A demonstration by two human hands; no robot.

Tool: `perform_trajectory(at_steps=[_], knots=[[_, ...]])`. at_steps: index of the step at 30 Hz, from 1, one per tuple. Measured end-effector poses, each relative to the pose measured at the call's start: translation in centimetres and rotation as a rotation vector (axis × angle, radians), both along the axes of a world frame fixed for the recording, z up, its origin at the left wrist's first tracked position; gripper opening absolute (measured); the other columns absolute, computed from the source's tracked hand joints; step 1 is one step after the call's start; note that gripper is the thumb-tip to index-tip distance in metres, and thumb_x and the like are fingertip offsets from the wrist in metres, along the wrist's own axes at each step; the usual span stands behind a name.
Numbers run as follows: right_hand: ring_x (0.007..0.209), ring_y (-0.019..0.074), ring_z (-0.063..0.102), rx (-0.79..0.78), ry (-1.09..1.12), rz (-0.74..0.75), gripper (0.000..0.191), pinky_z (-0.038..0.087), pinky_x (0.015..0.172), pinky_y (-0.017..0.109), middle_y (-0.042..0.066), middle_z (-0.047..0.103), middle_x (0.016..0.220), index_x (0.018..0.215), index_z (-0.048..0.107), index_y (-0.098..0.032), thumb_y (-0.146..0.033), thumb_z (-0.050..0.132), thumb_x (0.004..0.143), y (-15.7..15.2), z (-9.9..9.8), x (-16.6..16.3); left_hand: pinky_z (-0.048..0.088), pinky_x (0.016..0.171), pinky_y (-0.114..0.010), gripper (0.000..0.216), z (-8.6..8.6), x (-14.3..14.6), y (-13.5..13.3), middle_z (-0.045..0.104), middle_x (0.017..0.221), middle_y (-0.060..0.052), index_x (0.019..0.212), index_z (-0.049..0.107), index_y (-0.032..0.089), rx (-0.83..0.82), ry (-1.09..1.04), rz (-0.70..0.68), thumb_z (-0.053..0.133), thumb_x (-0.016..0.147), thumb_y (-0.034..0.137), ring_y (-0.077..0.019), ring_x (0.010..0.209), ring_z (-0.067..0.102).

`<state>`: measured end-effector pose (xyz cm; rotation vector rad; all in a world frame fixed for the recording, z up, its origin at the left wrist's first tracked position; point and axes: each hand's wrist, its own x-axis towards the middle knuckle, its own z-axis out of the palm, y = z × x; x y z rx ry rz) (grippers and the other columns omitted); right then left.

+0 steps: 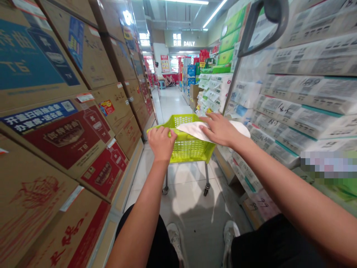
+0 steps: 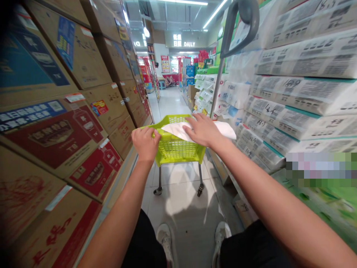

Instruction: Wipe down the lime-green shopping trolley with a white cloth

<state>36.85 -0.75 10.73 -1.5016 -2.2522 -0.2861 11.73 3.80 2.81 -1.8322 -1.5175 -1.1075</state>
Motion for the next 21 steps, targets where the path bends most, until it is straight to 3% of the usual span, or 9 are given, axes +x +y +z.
perform_trajectory(at_steps=[2, 4, 6, 8, 12, 14, 16, 18, 21], knots=[[0.141, 0.0434, 0.044, 0.026, -0.147, -0.1, 0.084, 0.035, 0.115, 0.059, 0.023, 0.05, 0.154, 0.155, 0.048, -0.014, -0.074, 0.043, 0.096, -0.9, -0.6, 2.1, 0.032, 0.087, -0.044, 0.03, -0.1, 0.4, 0.2, 0.069, 0.084, -0.008, 0.077, 0.064, 0.023, -0.005, -0.013, 0.003, 0.045, 0.098, 0.032, -0.0278, 0.091, 0.054], [0.135, 0.0442, 0.047, 0.049, -0.241, -0.101, 0.09, 0.04, 0.111, 0.058, 0.023, 0.049, 0.153, 0.156, 0.046, -0.015, -0.076, 0.054, 0.09, -1.6, -1.0, 3.3, 0.032, 0.088, -0.044, 0.03, -0.1, 0.8, 0.3, 0.069, 0.085, -0.008, 0.077, 0.064, 0.023, -0.013, -0.031, -0.007, 0.044, 0.099, 0.033, -0.0282, 0.091, 0.054], [0.129, 0.0399, 0.05, 0.116, -0.289, -0.068, 0.073, 0.044, 0.106, 0.054, 0.021, 0.052, 0.15, 0.153, 0.05, -0.018, -0.063, 0.055, 0.096, -2.3, -1.4, 3.5, 0.032, 0.089, -0.045, 0.031, -0.2, 1.3, 0.2, 0.069, 0.086, -0.009, 0.078, 0.064, 0.023, -0.016, -0.038, -0.027, 0.044, 0.1, 0.034, -0.0283, 0.092, 0.053], [0.121, 0.0349, 0.054, 0.196, -0.292, -0.071, 0.049, 0.048, 0.097, 0.048, 0.018, 0.058, 0.141, 0.145, 0.059, -0.021, -0.043, 0.045, 0.104, -2.7, -1.7, 3.0, 0.032, 0.089, -0.045, 0.032, -0.1, 1.7, 0.1, 0.069, 0.087, -0.009, 0.079, 0.064, 0.023, -0.009, -0.033, -0.04, 0.043, 0.101, 0.036, -0.028, 0.092, 0.053], [0.11, 0.0304, 0.057, 0.32, -0.21, -0.085, 0.043, 0.049, 0.09, 0.043, 0.014, 0.065, 0.126, 0.133, 0.067, -0.02, -0.03, 0.035, 0.107, -2.2, -1.3, 2.0, 0.032, 0.089, -0.045, 0.032, -0.1, 2.1, -0.1, 0.068, 0.085, -0.009, 0.08, 0.064, 0.023, 0.015, -0.014, -0.042, 0.044, 0.102, 0.036, -0.028, 0.091, 0.052], [0.111, 0.0299, 0.058, 0.364, -0.084, -0.118, 0.041, 0.049, 0.093, 0.044, 0.015, 0.066, 0.122, 0.125, 0.07, -0.017, -0.032, 0.037, 0.106, -0.8, 0.1, 2.2, 0.033, 0.089, -0.045, 0.032, -0.1, 2.0, -0.1, 0.068, 0.084, -0.009, 0.079, 0.064, 0.023, 0.028, -0.009, -0.044, 0.044, 0.101, 0.036, -0.0279, 0.09, 0.052], [0.102, 0.0285, 0.061, 0.326, 0.079, -0.184, 0.039, 0.049, 0.09, 0.044, 0.016, 0.069, 0.107, 0.104, 0.073, -0.014, -0.034, 0.04, 0.105, 1.2, 2.1, 2.6, 0.033, 0.089, -0.045, 0.033, -0.2, 1.9, -0.1, 0.068, 0.084, -0.009, 0.079, 0.064, 0.023, 0.033, -0.015, -0.051, 0.044, 0.101, 0.036, -0.0278, 0.089, 0.052], [0.085, 0.0253, 0.061, 0.21, 0.247, -0.234, 0.041, 0.05, 0.08, 0.041, 0.013, 0.068, 0.083, 0.084, 0.069, -0.014, -0.037, 0.042, 0.103, 3.4, 4.6, 2.7, 0.032, 0.089, -0.045, 0.033, -0.2, 1.8, 0.0, 0.068, 0.085, -0.009, 0.079, 0.065, 0.023, 0.025, -0.029, -0.062, 0.043, 0.101, 0.035, -0.0279, 0.089, 0.052], [0.069, 0.0211, 0.056, 0.049, 0.446, -0.182, 0.039, 0.05, 0.069, 0.038, 0.007, 0.06, 0.062, 0.076, 0.065, -0.016, -0.043, 0.048, 0.099, 5.4, 7.7, 1.4, 0.032, 0.089, -0.046, 0.032, -0.2, 1.7, 0.0, 0.068, 0.086, -0.009, 0.08, 0.065, 0.023, 0.006, -0.046, -0.076, 0.043, 0.101, 0.035, -0.0283, 0.09, 0.052]])
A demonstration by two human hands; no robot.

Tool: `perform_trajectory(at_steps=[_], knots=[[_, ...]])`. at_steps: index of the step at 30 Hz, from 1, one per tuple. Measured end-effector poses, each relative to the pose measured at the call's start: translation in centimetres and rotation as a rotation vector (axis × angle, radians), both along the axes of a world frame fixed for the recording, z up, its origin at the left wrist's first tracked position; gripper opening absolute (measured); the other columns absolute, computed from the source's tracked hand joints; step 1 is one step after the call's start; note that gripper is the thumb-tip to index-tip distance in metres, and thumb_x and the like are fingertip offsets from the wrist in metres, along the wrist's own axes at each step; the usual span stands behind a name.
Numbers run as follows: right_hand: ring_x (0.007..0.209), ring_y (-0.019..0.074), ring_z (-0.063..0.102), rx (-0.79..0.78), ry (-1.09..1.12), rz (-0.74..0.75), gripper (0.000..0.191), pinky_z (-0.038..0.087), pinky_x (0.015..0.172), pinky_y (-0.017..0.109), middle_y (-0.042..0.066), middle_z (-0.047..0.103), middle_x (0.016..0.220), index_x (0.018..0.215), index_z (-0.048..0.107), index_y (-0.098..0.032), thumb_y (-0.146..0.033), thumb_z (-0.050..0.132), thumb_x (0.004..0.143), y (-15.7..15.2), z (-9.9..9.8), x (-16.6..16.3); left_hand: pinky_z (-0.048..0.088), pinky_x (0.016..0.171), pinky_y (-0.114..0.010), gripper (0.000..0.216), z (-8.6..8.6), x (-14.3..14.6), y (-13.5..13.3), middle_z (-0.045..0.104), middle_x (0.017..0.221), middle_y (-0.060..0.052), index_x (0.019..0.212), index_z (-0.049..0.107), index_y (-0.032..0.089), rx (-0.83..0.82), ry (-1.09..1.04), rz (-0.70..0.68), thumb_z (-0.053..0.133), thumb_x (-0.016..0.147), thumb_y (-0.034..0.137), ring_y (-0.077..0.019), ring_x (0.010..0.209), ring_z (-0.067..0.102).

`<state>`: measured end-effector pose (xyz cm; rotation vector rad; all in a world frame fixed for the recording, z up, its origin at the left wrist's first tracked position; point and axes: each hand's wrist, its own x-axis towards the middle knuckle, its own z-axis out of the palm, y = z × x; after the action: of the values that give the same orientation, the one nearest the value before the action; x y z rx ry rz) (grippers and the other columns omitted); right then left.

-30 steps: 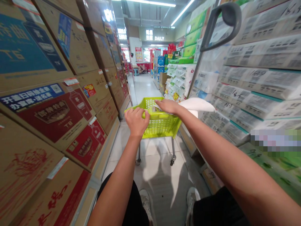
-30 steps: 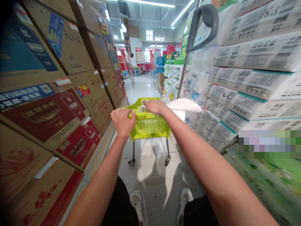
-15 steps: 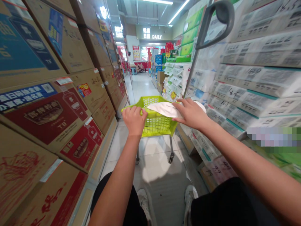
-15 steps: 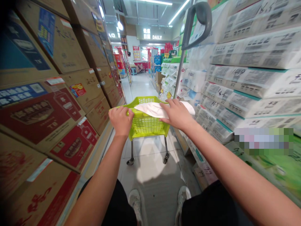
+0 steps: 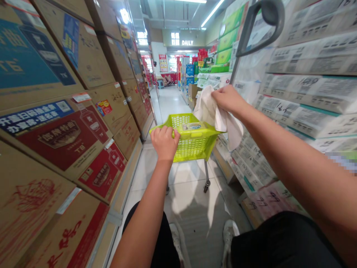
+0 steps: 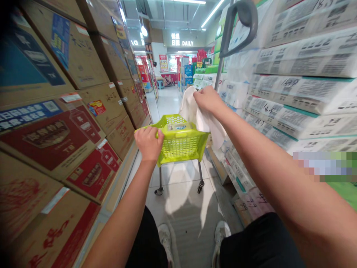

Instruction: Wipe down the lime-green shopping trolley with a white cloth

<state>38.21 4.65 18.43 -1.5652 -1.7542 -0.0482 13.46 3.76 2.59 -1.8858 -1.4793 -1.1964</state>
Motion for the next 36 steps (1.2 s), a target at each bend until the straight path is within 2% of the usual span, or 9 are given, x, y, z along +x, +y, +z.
perform_trajectory(at_steps=[5, 9, 12, 16, 19, 26, 31, 33, 36], knots=[[0.062, 0.0171, 0.06, -0.287, 0.148, 0.25, 0.049, 0.053, 0.067, 0.035, 0.008, 0.07, 0.077, 0.1, 0.068, -0.013, -0.058, 0.047, 0.101, -0.5, 1.4, -4.5, 0.033, 0.091, -0.046, 0.033, 0.1, -0.1, -0.3, 0.068, 0.087, -0.01, 0.081, 0.065, 0.024, -0.011, 0.01, 0.007, 0.042, 0.101, 0.036, -0.0287, 0.091, 0.053], [0.104, 0.0254, 0.07, -0.2, -0.1, 0.374, 0.059, 0.051, 0.096, 0.04, 0.015, 0.073, 0.124, 0.143, 0.054, -0.011, -0.054, 0.04, 0.104, -1.2, -0.9, -4.9, 0.032, 0.092, -0.047, 0.026, 0.2, -0.3, -0.6, 0.069, 0.091, -0.012, 0.083, 0.064, 0.024, -0.068, 0.004, -0.001, 0.046, 0.098, 0.034, -0.0308, 0.095, 0.052], [0.129, 0.0351, 0.06, -0.263, -0.345, 0.264, 0.067, 0.042, 0.111, 0.046, 0.021, 0.063, 0.143, 0.145, 0.057, -0.009, -0.057, 0.048, 0.1, -1.3, -3.8, -2.7, 0.033, 0.092, -0.047, 0.025, 0.3, -0.8, -0.8, 0.068, 0.091, -0.012, 0.081, 0.062, 0.024, -0.089, -0.005, -0.027, 0.046, 0.098, 0.035, -0.0307, 0.095, 0.052], [0.111, 0.0348, 0.069, -0.503, -0.329, 0.143, 0.076, 0.052, 0.093, 0.041, 0.018, 0.074, 0.123, 0.116, 0.075, -0.013, -0.075, 0.036, 0.097, -1.2, -6.3, 0.3, 0.034, 0.092, -0.045, 0.04, 0.6, -1.5, -1.4, 0.067, 0.091, -0.011, 0.082, 0.061, 0.024, -0.072, -0.025, -0.097, 0.03, 0.103, 0.037, -0.0286, 0.095, 0.055], [0.09, 0.0277, 0.071, -0.428, -0.227, 0.22, 0.067, 0.052, 0.078, 0.034, 0.01, 0.078, 0.098, 0.099, 0.078, -0.014, -0.074, 0.047, 0.092, -1.2, -6.8, 1.4, 0.036, 0.092, -0.042, 0.051, 1.4, -1.7, -1.8, 0.071, 0.094, -0.009, 0.088, 0.066, 0.023, -0.122, -0.076, -0.175, 0.021, 0.106, 0.039, -0.0268, 0.095, 0.059], [0.098, 0.0278, 0.07, -0.166, -0.157, 0.202, 0.041, 0.052, 0.089, 0.038, 0.012, 0.078, 0.108, 0.108, 0.079, -0.012, -0.043, 0.058, 0.091, -1.7, -4.3, 3.1, 0.042, 0.094, -0.037, 0.028, 3.9, -1.7, -2.4, 0.079, 0.102, -0.003, 0.088, 0.075, 0.024, -0.317, -0.191, -0.181, 0.058, 0.095, 0.045, -0.025, 0.099, 0.068], [0.119, 0.0408, 0.063, -0.103, -0.437, -0.101, 0.039, 0.044, 0.102, 0.056, 0.023, 0.072, 0.124, 0.123, 0.075, -0.016, -0.036, 0.062, 0.092, -3.4, -1.7, 3.1, 0.043, 0.079, -0.034, 0.022, 6.1, -2.1, -2.6, 0.079, 0.096, -0.001, 0.093, 0.072, 0.027, -0.42, -0.181, -0.128, 0.057, 0.094, 0.042, -0.0253, 0.093, 0.072], [0.126, 0.0413, 0.06, -0.077, -0.475, -0.133, 0.047, 0.043, 0.104, 0.058, 0.023, 0.068, 0.134, 0.136, 0.068, -0.019, -0.04, 0.058, 0.095, -4.2, -2.2, 1.2, 0.042, 0.074, -0.034, 0.029, 6.6, -2.0, -2.6, 0.079, 0.095, -0.003, 0.097, 0.071, 0.027, -0.439, -0.095, -0.094, 0.052, 0.096, 0.049, -0.028, 0.092, 0.072], [0.117, 0.0325, 0.068, -0.162, -0.491, 0.035, 0.053, 0.05, 0.098, 0.045, 0.015, 0.072, 0.13, 0.138, 0.066, -0.023, -0.053, 0.041, 0.102, -5.0, -4.5, -2.6, 0.041, 0.071, -0.036, 0.055, 6.4, -1.5, -2.7, 0.077, 0.09, -0.01, 0.102, 0.074, 0.025, -0.463, 0.04, -0.027, 0.032, 0.102, 0.061, -0.0325, 0.089, 0.072]])
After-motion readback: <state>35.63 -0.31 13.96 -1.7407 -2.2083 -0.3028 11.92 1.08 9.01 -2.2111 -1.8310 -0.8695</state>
